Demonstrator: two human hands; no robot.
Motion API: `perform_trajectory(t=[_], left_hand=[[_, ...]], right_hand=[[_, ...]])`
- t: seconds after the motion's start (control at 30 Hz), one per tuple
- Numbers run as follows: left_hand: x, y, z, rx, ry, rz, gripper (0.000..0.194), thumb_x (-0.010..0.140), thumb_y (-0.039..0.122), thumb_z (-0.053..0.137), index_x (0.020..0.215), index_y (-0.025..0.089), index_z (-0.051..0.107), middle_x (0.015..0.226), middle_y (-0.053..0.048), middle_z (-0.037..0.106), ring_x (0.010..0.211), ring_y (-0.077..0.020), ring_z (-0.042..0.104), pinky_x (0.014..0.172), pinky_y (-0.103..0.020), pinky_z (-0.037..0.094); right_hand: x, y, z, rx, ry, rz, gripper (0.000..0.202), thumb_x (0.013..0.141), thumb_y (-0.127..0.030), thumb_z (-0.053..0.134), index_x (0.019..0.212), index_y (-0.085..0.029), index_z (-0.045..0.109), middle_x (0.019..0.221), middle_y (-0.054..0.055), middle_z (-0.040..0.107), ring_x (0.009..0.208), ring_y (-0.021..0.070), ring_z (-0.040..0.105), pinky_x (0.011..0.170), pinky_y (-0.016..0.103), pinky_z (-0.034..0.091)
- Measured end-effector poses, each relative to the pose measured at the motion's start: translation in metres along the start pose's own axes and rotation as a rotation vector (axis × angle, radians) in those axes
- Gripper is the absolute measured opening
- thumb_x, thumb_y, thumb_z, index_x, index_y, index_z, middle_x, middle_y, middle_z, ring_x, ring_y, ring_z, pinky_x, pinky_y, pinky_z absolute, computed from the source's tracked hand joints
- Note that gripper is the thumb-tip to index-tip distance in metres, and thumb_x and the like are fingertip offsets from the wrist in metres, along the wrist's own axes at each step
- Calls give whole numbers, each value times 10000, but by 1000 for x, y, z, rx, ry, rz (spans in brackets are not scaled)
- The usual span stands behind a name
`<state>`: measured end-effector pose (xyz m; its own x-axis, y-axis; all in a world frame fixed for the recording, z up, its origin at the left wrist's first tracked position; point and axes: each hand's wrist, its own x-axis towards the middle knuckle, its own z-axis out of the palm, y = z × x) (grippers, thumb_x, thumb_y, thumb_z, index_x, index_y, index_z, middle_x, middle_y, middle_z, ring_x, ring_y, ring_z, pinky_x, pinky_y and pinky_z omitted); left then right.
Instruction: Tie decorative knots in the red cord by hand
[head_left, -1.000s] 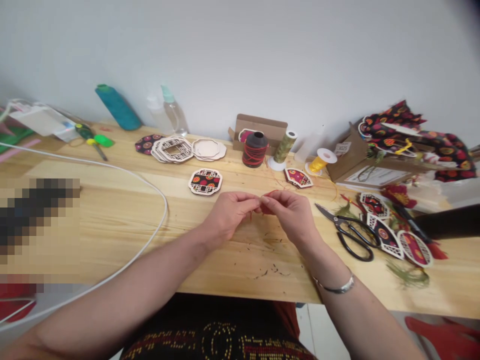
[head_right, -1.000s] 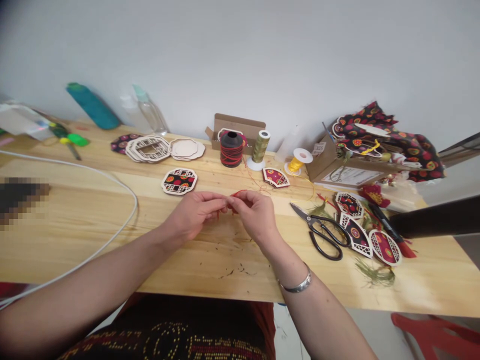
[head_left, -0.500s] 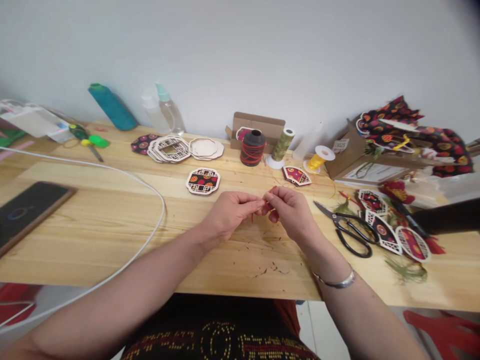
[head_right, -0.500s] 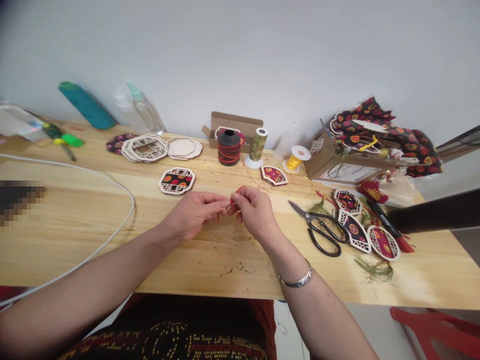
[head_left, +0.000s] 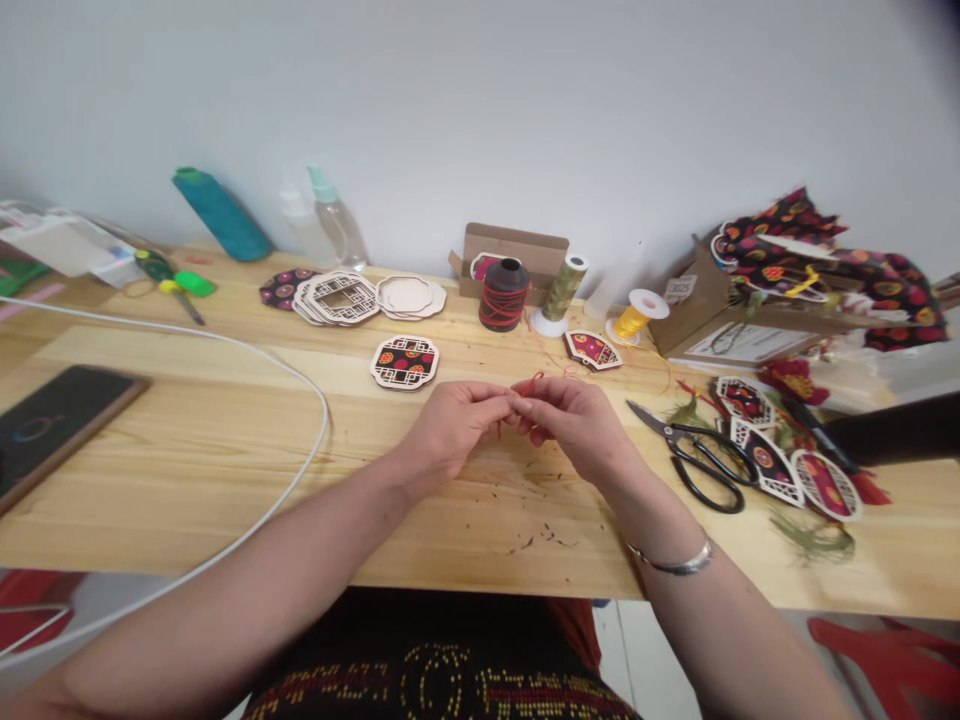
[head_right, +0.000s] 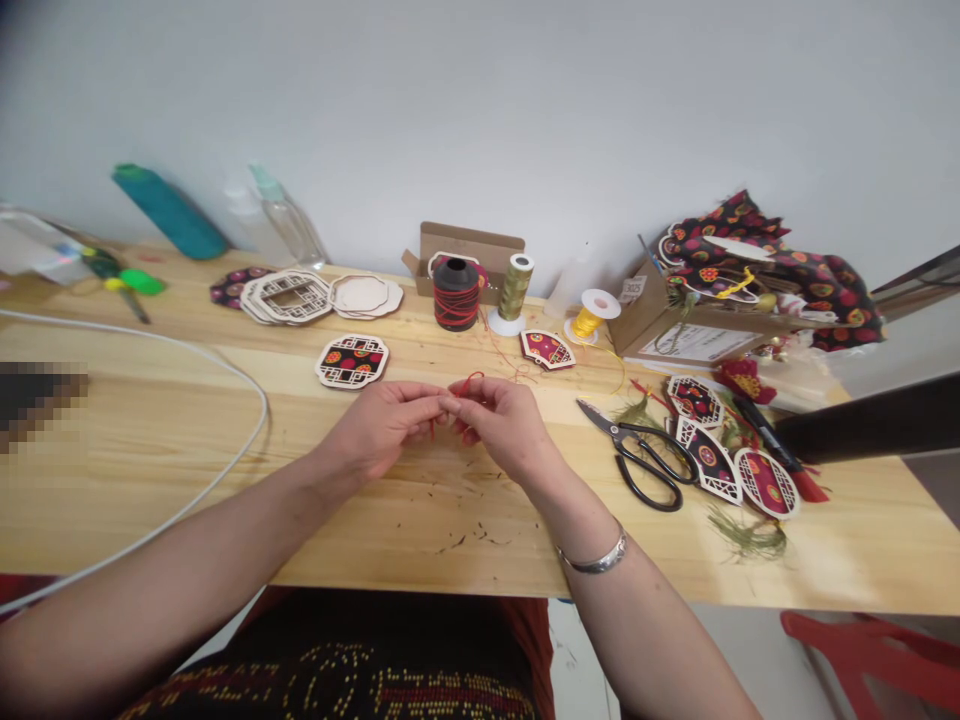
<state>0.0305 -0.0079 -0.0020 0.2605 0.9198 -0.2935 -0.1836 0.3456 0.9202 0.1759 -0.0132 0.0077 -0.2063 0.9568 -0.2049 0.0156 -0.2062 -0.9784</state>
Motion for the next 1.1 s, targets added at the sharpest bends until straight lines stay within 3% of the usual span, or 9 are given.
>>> perform_trajectory(t=[0.17,0.33,0.6,0.97,1.1], left_hand=[[2,-1,-2,28,56,-12,122,655,243,686,585,145,669,544,11,563,446,-51,363,443,-227,222],[1,-1,-3,-16,32,-42,138,659,248,693,591,131,660,568,8,566,432,-34,346,428,-218,194],[2,-1,-2,-57,40,-57,157,647,255,721,619,112,665,577,-4,566,424,-28,352,412,-206,195],[1,-1,-3,-32,40,-80,174,655,282,732,655,115,687,594,-14,575,432,-29,351,413,-205,183],[2,-1,-4,-30,9,-84,181,676,290,720,662,112,687,610,-20,591,433,-22,330,416,-202,171]], right_hand=[[3,4,-1,-2,88,-30,216,646,-314,730,750,-126,714,556,-18,563,472,58,407,432,215,304],[4,5,-1,-3,127,-59,175,627,-290,729,704,-133,720,560,-13,576,473,57,377,445,229,297],[5,4,-1,-88,174,-85,133,640,-268,704,610,-152,645,534,-27,540,467,67,391,446,228,315],[5,11,-4,-502,231,-356,97,758,-189,574,667,-176,603,633,4,615,609,132,543,587,258,409],[6,13,-6,-575,220,-390,115,783,-182,552,676,-178,595,672,6,632,653,140,561,628,265,413]])
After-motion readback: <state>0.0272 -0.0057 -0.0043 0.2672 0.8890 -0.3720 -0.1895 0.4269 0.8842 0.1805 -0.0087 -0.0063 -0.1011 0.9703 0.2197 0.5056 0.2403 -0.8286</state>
